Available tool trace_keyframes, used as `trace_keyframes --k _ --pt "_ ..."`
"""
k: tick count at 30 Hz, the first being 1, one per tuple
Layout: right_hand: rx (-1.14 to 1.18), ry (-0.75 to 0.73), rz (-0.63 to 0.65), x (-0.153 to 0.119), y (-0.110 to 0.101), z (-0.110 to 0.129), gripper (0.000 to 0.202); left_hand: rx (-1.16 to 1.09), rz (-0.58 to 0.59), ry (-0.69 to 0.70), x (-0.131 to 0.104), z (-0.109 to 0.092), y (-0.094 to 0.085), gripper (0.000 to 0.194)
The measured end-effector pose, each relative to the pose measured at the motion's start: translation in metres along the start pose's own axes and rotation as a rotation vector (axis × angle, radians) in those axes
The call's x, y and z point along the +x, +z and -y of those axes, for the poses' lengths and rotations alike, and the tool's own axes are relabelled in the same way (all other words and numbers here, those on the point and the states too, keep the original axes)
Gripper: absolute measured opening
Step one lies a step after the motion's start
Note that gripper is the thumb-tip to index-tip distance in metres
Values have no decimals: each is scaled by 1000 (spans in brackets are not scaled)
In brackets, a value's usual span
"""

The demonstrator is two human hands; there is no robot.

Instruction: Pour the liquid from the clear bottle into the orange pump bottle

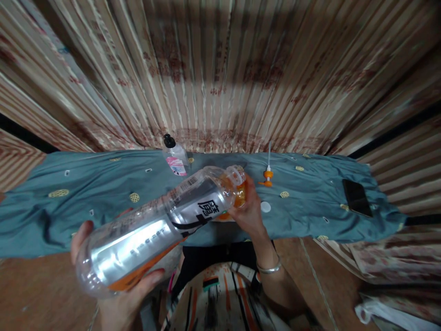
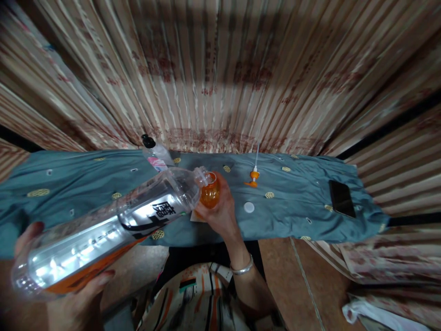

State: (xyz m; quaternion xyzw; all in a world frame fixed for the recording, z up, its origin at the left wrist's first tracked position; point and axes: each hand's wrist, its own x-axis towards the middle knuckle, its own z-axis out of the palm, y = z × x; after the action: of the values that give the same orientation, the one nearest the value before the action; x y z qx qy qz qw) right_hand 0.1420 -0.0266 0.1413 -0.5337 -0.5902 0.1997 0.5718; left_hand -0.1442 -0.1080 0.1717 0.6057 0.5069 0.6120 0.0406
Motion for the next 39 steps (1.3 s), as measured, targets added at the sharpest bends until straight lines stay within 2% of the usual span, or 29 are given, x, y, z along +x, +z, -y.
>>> trace_keyframes --k 6,9,15,20,28,34,39 --pt "-17 -27 -17 1 2 -1 82 -30 -3 56 4 -3 5 115" --pt "-7 -25 -10 1 2 -3 86 -86 -17 21 4 -4 7 112" --pt "16 -5 2 2 2 -4 84 -156 -14 -46 1 -4 7 121" --pt "18 -1 12 1 1 -4 82 -203 -17 -81 0 -5 6 118" --pt "20 -28 14 1 1 -2 85 -168 -22 -129 -1 -19 6 105" --pt "3 -2 12 0 0 -3 86 -220 -24 -142 -1 -14 4 115" --pt "-6 35 1 -3 1 -6 89 -128 -45 -143 -5 -6 -1 118"
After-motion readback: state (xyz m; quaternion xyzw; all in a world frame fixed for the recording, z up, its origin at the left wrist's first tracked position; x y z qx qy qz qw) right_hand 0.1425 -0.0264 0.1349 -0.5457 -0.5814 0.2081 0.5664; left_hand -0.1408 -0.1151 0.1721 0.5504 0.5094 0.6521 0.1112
